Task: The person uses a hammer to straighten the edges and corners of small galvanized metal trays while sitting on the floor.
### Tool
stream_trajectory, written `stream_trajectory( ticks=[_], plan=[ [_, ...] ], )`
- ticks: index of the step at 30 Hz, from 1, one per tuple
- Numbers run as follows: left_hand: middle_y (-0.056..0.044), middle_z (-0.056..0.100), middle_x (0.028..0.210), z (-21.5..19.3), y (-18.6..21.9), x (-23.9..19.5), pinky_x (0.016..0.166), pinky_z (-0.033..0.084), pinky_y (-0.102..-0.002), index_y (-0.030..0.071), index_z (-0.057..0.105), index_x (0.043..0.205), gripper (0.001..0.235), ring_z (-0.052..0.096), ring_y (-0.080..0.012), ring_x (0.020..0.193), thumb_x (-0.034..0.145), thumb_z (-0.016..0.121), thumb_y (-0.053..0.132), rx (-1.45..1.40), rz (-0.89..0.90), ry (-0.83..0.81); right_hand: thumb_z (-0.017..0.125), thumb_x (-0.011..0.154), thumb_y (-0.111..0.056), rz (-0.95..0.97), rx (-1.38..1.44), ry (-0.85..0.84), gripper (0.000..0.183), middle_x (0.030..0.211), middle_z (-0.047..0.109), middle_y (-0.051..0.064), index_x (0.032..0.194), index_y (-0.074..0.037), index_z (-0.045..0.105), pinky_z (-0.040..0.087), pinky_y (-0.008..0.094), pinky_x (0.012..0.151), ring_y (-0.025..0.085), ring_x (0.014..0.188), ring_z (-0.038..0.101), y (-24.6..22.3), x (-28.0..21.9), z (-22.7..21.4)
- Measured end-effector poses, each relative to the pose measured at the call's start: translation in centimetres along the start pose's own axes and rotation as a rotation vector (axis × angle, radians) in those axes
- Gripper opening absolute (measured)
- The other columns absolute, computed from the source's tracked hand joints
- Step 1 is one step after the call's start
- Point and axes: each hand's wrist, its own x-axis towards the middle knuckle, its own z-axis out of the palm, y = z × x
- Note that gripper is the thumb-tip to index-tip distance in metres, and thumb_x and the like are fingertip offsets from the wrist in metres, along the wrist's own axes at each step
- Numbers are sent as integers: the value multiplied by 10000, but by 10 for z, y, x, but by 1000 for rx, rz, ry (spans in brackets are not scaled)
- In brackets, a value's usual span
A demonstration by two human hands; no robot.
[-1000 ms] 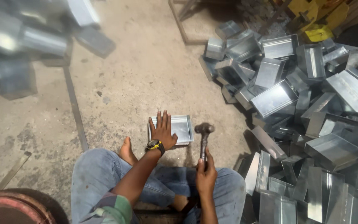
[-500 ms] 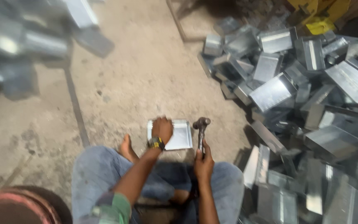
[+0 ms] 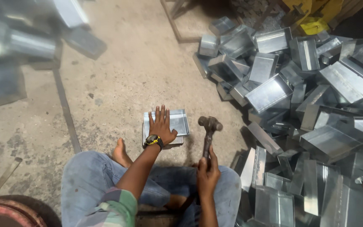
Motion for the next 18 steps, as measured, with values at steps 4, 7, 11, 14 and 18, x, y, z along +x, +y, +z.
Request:
stream_trajectory(
  ticks=[4, 7, 11, 14, 18],
  plan=[
    [-173, 74, 1701, -4, -7, 19, 1221, -39, -632, 40, 202, 1605, 1014, -2, -360, 1573, 776, 592, 475, 41, 34, -18, 568, 1021, -139, -217, -55, 31, 451, 804, 677, 49, 1469, -97, 528, 565, 282, 616, 102, 682, 658, -8, -2, 1],
    [-160, 52, 1708, 1, -6, 16, 1218, -42, -638, 51, 194, 1615, 1015, -9, -354, 1577, 779, 581, 477, 56, 37, -36, 590, 1011, -138, -20, -282, -61, 454, 726, 669, 98, 1464, -153, 563, 529, 317, 607, 144, 608, 629, 4, 3, 13],
    [-129, 12, 1701, 0, 0, 11, 1197, -69, -670, 56, 249, 1592, 997, -27, -343, 1565, 768, 582, 508, 3, 28, -47, 603, 1025, -158, 215, -416, -152, 415, 694, 680, 139, 1437, -206, 603, 515, 359, 599, 164, 603, 629, 13, 7, 14],
    [-128, -10, 1720, -9, -3, 5, 1206, -81, -681, 60, 404, 1525, 882, -46, -349, 1583, 781, 571, 504, 9, 36, -86, 590, 976, -134, 166, -166, -13, 464, 694, 713, 55, 1439, -157, 573, 527, 305, 581, 100, 625, 665, 4, 5, 5],
    [-136, -18, 1726, -4, -3, -29, 1196, -67, -702, 45, 533, 1449, 814, -57, -350, 1588, 765, 581, 483, -7, 77, -159, 591, 990, -142, 76, 18, 21, 480, 681, 584, 36, 1466, -89, 549, 466, 282, 520, 100, 543, 505, -5, 3, -9]
  ],
)
